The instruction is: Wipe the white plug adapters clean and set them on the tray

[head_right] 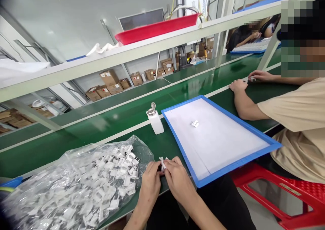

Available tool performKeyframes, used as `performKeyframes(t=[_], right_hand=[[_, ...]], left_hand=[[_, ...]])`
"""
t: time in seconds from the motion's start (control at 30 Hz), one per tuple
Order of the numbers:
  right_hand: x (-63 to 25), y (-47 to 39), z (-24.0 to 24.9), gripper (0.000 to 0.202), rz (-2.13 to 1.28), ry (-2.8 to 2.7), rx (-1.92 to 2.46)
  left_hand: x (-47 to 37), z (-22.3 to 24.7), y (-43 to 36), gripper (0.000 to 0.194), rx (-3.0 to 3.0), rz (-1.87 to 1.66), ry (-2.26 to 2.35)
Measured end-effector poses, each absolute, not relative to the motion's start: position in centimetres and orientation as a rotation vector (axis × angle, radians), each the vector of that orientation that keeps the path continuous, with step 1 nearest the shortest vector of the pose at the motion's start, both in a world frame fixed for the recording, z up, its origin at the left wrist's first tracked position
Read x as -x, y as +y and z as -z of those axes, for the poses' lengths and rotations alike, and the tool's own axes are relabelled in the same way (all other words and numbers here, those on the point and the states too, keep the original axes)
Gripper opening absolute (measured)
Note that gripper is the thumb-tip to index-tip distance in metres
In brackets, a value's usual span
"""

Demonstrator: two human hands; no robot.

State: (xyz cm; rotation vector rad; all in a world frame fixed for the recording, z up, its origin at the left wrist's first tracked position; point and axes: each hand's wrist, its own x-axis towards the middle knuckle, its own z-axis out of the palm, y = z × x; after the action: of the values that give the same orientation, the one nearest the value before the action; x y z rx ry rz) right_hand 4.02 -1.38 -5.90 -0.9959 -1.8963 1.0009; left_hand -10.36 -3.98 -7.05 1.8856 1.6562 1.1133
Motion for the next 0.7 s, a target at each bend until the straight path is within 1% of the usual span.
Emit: performKeyframes(t=[0.1, 0.2, 0.3, 0.4, 0.53, 0.7], right_hand=[[-4.1, -1.6, 5.1, 0.033, -1.134, -1.767, 0.998], [-4.6, -2.1, 4.0, 0.034, -1.337, -1.551, 1.016], [-4.9, -3.0, 2.7, 0.037, -1.561, -1.196, 1.027], [-4.2, -4.3, 1.9, 0.037, -1.709, -0.863, 0.966], [-2.5, -6.0, 2.3, 0.039, -1.754, -0.662, 0.899], [-1.6, -7.7, 3.8, 0.039, -1.683, -0.684, 0.93]], left_hand=[[10.7, 6.9, -4.4, 0.045, -1.907, -1.178, 1.629], [10.8, 6.0, -5.5, 0.045, -1.914, -1.233, 1.555], [10.4, 5.0, -6.8, 0.043, -1.901, -1.415, 1.541], [9.7, 4.4, -7.5, 0.04, -1.884, -1.615, 1.674], [8.8, 4.0, -7.7, 0.04, -1.781, -1.677, 1.78], [8.0, 4.0, -7.6, 0.035, -1.519, -1.686, 1.821]])
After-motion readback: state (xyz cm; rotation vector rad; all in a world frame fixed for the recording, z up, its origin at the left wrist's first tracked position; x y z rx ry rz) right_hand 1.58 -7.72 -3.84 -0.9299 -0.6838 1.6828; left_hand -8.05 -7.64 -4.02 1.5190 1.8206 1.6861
